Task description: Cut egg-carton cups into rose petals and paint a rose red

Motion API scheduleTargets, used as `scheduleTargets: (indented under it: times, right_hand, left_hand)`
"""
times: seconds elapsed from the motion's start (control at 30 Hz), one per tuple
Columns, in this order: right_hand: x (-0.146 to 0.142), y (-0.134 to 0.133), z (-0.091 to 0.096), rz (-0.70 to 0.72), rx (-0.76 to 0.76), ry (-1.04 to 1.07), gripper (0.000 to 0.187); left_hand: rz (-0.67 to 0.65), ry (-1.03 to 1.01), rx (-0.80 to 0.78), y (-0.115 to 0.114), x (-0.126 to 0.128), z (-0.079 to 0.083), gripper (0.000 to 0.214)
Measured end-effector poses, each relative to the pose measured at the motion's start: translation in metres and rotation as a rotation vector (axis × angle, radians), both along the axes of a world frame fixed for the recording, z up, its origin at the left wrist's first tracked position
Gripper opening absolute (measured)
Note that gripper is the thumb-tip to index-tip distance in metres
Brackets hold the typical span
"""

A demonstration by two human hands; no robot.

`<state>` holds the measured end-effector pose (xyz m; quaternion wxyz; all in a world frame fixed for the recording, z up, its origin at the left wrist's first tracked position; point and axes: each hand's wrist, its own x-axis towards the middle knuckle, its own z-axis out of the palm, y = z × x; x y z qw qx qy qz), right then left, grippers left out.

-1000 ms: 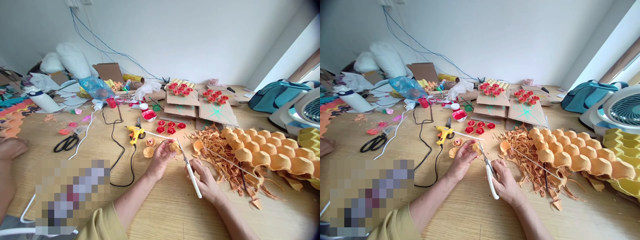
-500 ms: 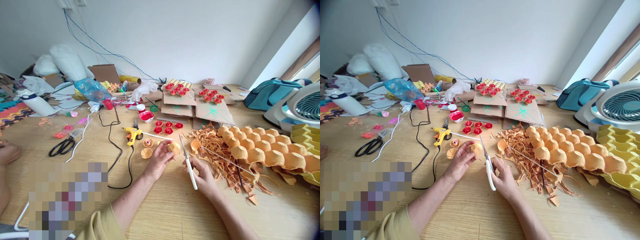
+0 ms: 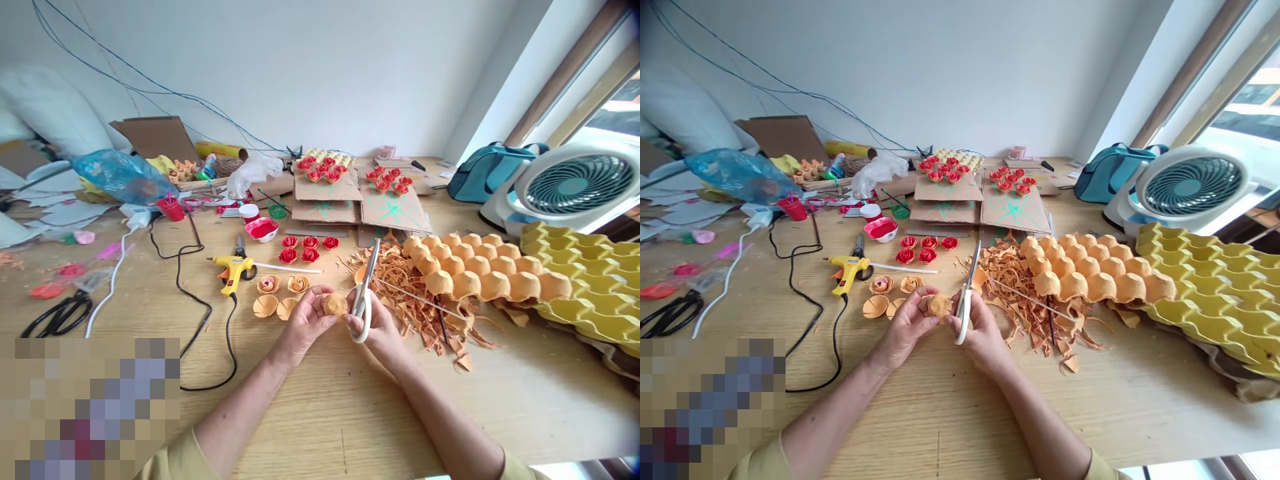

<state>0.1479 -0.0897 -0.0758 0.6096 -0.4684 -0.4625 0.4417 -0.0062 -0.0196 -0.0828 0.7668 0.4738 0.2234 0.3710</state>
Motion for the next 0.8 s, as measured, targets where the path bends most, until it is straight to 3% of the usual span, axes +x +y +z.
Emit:
scheduleTargets:
  times: [0.2, 0.33, 0.5, 0.6, 0.8]
  right_hand:
    - [-0.002, -0.002, -0.007, 0.064, 0.016, -0.070, 0.031]
    - [-0.004, -0.006, -0.004, 0.081, -0.011, -0.147, 0.028]
    - [-0.003, -0.006, 0.000, 0.043, -0.001, -0.203, 0.027]
    - [-0.002, -0.006, 0.003, 0.025, 0.022, -0.216, 0.025]
    - [-0.001, -0.008, 0.012, 0.001, 0.045, -0.335, 0.019]
  left_hand:
    - [-0.081, 0.042, -0.016, 0.001, -0.005, 0.004, 0.034]
    - [-0.069, 0.104, -0.025, 0.003, -0.007, 0.007, 0.024]
    - [-0.084, 0.114, -0.019, 0.005, -0.009, 0.008, 0.035]
    - [-0.106, 0.178, 0.034, 0.007, -0.010, 0.009, 0.040]
    - [-0.065, 0.285, 0.201, 0.010, -0.010, 0.010, 0.027]
